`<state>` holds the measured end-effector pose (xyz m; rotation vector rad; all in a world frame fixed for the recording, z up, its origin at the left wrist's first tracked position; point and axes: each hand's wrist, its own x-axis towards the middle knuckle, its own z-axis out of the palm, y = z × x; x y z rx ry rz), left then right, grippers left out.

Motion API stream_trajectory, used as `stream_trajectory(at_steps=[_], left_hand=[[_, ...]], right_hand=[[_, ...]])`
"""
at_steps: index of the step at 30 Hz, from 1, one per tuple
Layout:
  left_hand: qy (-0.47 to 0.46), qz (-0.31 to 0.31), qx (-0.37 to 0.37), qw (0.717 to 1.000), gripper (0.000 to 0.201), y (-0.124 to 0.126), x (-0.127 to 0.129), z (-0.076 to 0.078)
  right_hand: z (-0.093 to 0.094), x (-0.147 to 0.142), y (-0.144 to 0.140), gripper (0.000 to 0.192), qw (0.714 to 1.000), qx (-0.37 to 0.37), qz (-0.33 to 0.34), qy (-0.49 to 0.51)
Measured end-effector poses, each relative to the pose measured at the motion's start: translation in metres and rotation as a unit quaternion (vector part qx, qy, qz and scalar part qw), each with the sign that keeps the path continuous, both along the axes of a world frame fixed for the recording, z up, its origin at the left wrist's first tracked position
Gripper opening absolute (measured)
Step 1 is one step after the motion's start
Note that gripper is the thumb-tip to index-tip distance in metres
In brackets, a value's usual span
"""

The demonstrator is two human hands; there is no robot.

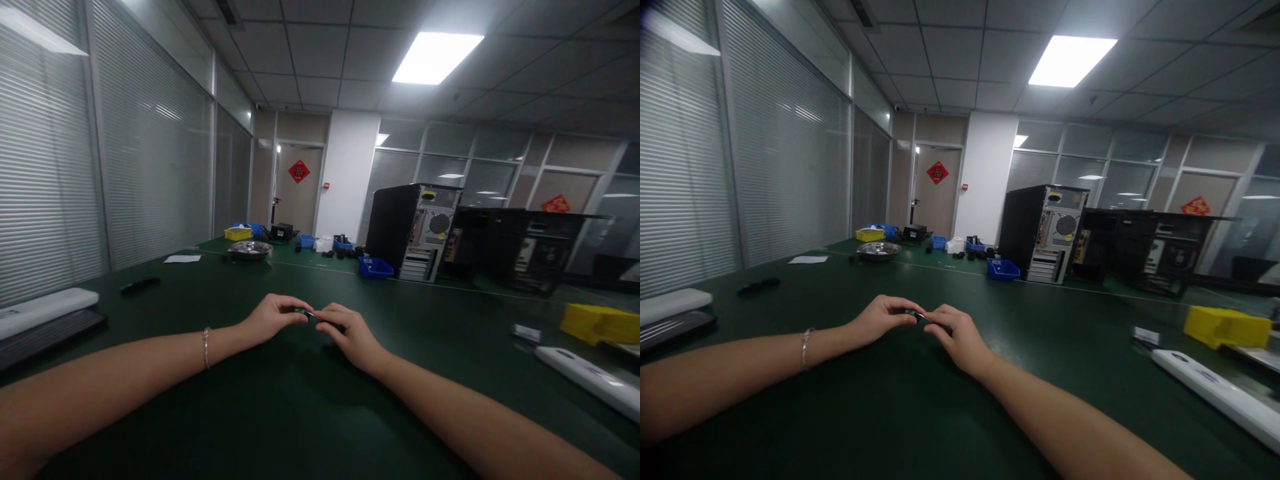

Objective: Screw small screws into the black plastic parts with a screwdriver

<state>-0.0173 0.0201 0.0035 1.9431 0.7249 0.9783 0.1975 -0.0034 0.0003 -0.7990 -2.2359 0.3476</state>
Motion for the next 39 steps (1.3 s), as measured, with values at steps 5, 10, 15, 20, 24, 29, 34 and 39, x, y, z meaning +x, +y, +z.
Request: stream_trajectory(at_steps=[5,10,15,20,24,29,34,39], left_hand=[[0.021,0.005,0.010,1.000,0.028,0.004,-0.003,-0.004],[0.022,0.002,0.037,0.999,0.028,0.005,-0.007,-0.004],[0.015,0.002,0.021,1.000,0.027,0.005,-0.007,-0.003],[0.009,0.001,0.000,1.000,0.027,0.007,-0.006,-0.006],[-0.009,-0.023,-0.026,0.999,0.028,0.008,-0.006,-0.008],[-0.008,-0.024,-0.019,1.000,0.028,0.009,-0.006,-0.008],[-0.023,-0.029,0.002,0.999,0.026,0.010,-0.006,-0.008],[-0.059,-0.048,-0.038,0.996,0.026,0.011,-0.004,-0.009]], right_hand=[[-0.005,-0.003,0.003,0.028,1.000,0.014,-0.002,-0.010],[-0.004,-0.007,0.003,0.024,1.000,0.008,-0.016,-0.007],[-0.001,-0.008,0.000,0.022,1.000,-0.016,-0.016,0.003],[-0.002,-0.010,-0.002,0.024,0.999,-0.031,-0.020,0.013],[-0.004,-0.011,-0.002,0.023,0.999,-0.026,-0.022,0.022],[-0.005,-0.012,-0.002,0.022,0.999,-0.005,-0.028,0.025],[-0.005,-0.011,-0.002,0.021,0.999,-0.001,-0.034,0.021],[-0.005,-0.011,-0.005,0.023,0.999,0.014,-0.042,0.026]])
